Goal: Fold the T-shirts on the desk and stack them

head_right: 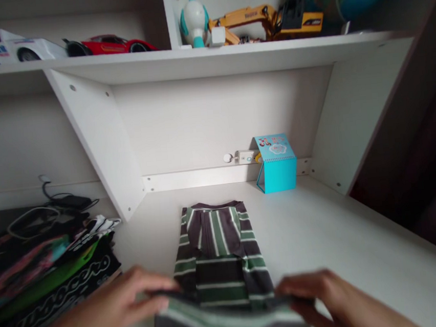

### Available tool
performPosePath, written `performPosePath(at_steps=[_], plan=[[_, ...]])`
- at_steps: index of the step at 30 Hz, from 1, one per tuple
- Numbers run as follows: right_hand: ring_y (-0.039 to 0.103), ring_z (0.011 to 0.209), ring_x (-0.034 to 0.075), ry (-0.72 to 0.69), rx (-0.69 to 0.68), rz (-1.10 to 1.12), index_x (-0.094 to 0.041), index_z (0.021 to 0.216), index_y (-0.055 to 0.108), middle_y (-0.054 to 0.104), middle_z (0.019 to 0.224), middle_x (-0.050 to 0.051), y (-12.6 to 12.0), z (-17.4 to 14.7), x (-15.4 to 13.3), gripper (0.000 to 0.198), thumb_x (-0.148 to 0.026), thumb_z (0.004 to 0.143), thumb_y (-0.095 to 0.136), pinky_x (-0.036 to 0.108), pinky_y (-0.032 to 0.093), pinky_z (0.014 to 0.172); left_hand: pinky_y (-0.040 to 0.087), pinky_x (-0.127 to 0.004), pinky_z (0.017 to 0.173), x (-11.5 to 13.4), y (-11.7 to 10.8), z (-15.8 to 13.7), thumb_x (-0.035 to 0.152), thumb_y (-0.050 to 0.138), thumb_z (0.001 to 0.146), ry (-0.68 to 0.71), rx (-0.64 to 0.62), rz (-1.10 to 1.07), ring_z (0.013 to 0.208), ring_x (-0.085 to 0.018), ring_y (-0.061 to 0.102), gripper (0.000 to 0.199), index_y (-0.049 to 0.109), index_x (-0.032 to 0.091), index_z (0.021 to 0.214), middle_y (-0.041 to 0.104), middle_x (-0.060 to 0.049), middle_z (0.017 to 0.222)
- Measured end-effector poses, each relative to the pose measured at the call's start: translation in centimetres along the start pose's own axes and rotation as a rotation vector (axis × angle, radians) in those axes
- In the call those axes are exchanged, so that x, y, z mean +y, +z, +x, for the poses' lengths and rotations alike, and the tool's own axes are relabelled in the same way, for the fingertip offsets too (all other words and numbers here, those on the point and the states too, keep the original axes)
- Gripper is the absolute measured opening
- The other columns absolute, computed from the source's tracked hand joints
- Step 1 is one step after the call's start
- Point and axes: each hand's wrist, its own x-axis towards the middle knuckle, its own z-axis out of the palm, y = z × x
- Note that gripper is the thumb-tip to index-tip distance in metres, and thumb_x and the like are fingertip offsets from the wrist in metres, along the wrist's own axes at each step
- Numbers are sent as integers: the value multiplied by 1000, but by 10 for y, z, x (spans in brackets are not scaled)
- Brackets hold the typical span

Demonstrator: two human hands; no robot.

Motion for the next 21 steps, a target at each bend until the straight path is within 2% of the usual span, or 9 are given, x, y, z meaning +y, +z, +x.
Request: performPosePath(at_steps=[2,4,6,8,11,14,17,21], plan=[[60,73,16,82,-144,96,-21,91,63,65,80,0,-15,65,35,22,-31,88,44,23,47,63,42,-20,54,-21,-35,59,37,49,83,-38,-57,-94,63,-13,55,29,64,17,96,64,-1,76],[57,72,15,190,-224,125,-16,87,62,63,76,0,-12,130,70,18,-27,86,48,22,45,61,39,-19,55,-51,-57,117,34,59,74,-119,27,-180,59,-10,51,25,63,14,89,58,2,67],[57,68,14,268,-242,100,-12,85,61,61,73,0,8,180,101,14,-24,84,52,24,45,60,40,-20,57,-85,-62,161,28,64,64,-319,53,-269,56,-9,49,21,60,13,78,53,4,61],[58,70,13,319,-263,78,-12,88,59,60,81,0,35,207,126,17,-28,84,55,27,48,63,40,-21,56,-113,-57,187,25,64,59,-430,46,-281,53,-8,48,18,57,13,70,50,5,57],[58,75,13,349,-284,82,-13,95,58,60,91,1,62,217,155,23,-34,86,54,29,50,65,42,-22,55,-137,-51,199,26,62,57,-465,26,-268,52,-9,49,18,55,14,68,50,4,56],[58,74,12,349,-265,104,-13,97,57,59,90,1,63,216,173,24,-34,87,52,29,50,64,45,-22,59,-141,-60,198,31,59,59,-436,19,-263,58,-10,54,22,55,15,73,54,3,62],[58,79,14,362,-198,90,-14,101,56,59,94,2,59,223,183,26,-35,87,51,32,50,69,44,-21,60,-144,-73,199,32,56,61,-414,68,-170,62,-11,56,20,55,17,75,55,3,66],[56,91,17,442,-135,24,-16,105,55,57,106,5,75,235,187,26,-34,87,52,37,48,78,40,-22,56,-155,-69,204,24,58,54,-472,147,-7,64,-16,54,10,54,16,59,52,2,57]])
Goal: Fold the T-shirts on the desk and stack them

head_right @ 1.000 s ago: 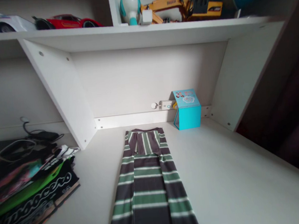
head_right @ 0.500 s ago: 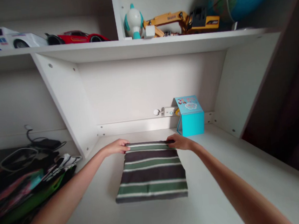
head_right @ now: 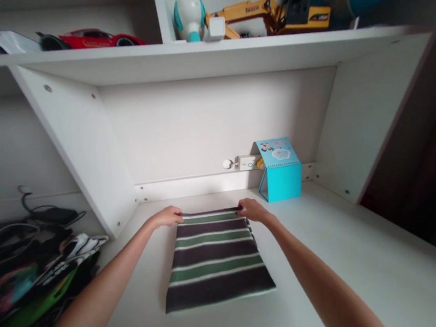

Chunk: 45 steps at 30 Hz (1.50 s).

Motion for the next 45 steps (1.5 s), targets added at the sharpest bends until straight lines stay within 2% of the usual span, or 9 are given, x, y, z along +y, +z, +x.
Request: performPosePath(at_steps=[8,13,18,21,26,32,36,42,45], plan=[[58,85,16,114,95,84,-15,106,55,57,105,4,17,-12,-10,28,-34,85,54,32,50,70,38,-23,57,7,21,0,15,61,52,21,120,89,63,-17,53,9,60,15,61,51,3,53],[58,76,14,-13,388,189,-15,96,56,60,86,3,-55,-52,-24,22,-33,85,53,30,49,69,41,-21,64,55,-26,-37,29,58,66,243,139,-23,72,-14,55,22,62,15,82,59,2,72],[57,87,19,-276,683,290,-20,95,50,58,93,5,-111,-152,-46,26,-41,81,51,30,49,75,41,-24,73,98,-58,-114,36,59,72,638,295,-88,76,-14,54,25,57,15,86,59,0,83],[58,88,20,-340,632,171,-24,97,52,59,99,5,-88,-226,-55,22,-40,82,50,31,49,74,40,-26,81,88,-42,-151,28,57,74,660,253,75,83,-15,54,14,57,17,83,59,0,86],[55,103,18,-299,50,10,-37,117,49,57,117,-2,-33,-297,-49,32,-39,85,49,28,46,88,38,-28,88,53,18,-185,15,53,74,523,-29,363,103,-19,51,30,59,23,102,56,-3,109],[51,110,18,-357,109,59,-25,111,57,57,118,2,-23,-220,-38,30,-28,90,37,30,40,94,25,-41,104,95,119,-226,42,49,84,757,-69,374,127,-27,31,55,33,26,134,29,-9,142],[58,96,18,-348,16,-37,-24,106,60,63,106,2,0,-182,-23,27,-22,83,45,29,45,86,15,-55,104,115,167,-238,56,48,80,875,-198,355,116,-28,44,66,28,25,136,49,-12,127],[60,88,25,-171,168,-150,-18,101,62,63,95,13,39,-241,-32,30,-25,88,36,39,48,77,6,-61,102,79,130,-209,44,48,85,661,-17,438,100,-25,55,32,57,26,109,64,-7,99],[61,89,21,-200,182,-71,-25,106,60,63,100,8,41,-274,-45,32,-31,91,31,35,50,78,7,-65,98,52,103,-183,31,41,89,509,85,483,115,-28,45,27,59,25,108,59,-8,114]])
